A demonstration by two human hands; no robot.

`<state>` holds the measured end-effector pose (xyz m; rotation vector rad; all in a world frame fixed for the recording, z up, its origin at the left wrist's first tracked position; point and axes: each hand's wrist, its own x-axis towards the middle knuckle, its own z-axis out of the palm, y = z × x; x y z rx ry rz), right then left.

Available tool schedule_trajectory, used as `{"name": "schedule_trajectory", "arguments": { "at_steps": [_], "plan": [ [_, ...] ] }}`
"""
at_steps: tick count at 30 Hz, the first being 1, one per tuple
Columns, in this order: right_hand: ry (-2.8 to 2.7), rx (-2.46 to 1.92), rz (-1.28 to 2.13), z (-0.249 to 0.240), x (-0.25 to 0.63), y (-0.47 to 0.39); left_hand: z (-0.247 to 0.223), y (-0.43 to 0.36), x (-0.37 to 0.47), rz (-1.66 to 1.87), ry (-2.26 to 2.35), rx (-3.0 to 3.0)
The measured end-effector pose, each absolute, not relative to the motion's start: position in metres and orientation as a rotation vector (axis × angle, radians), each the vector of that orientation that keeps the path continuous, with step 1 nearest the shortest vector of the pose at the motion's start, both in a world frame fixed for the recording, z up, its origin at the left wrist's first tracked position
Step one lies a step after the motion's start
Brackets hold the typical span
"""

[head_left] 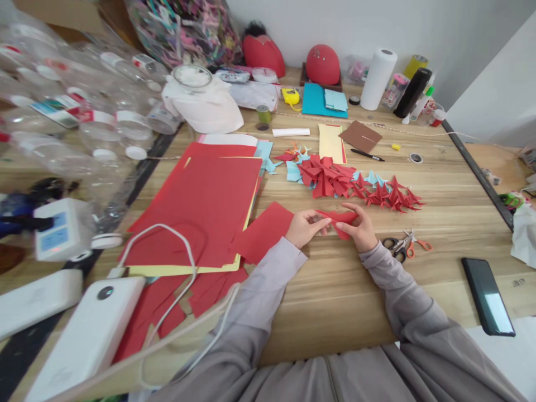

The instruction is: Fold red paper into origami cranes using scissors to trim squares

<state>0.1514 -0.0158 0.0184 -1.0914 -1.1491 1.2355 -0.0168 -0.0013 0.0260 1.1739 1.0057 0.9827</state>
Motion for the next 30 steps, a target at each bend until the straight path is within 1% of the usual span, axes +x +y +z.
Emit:
{"name": "schedule_trajectory", "arguments": {
  "at_steps": [3, 6, 11, 19, 23, 27, 30],
  "plan": [
    [-1.134, -1.082, 1.166, 0.0147, 0.1539, -0.0141, 0.0262, -0.0002, -0.0176, 0.919, 0.999, 1.206],
    [-1.271, -1.149, 1.136, 0.0114, 0.1555, -0.0134, 0.0261, 0.0, -0.0167, 0.866, 0.971, 1.223],
    [-1.391, -1.287, 1.136, 0.0101, 0.1552, -0.0142, 0.027, -0.0008, -0.015, 0.883, 0.983, 1.211],
    [-1.325, -1.24, 1.205, 0.0138, 0.1535, -0.0143, 0.0236, -0.0012, -0.0114, 0.917, 0.955, 1.15],
    [-1.326, -1.218, 1.294, 0.0169, 0.1537, -0.0148, 0.0231, -0.0007, -0.0104, 0.943, 0.933, 1.107],
    [-1.209, -1.2, 1.331, 0.0187, 0.1551, -0.0132, 0.0241, 0.001, -0.013, 0.894, 0.914, 1.088],
    [-1.161, -1.167, 1.428, 0.0183, 0.1549, -0.0128, 0.026, 0.0012, -0.014, 0.843, 0.892, 1.168]
  ]
}}
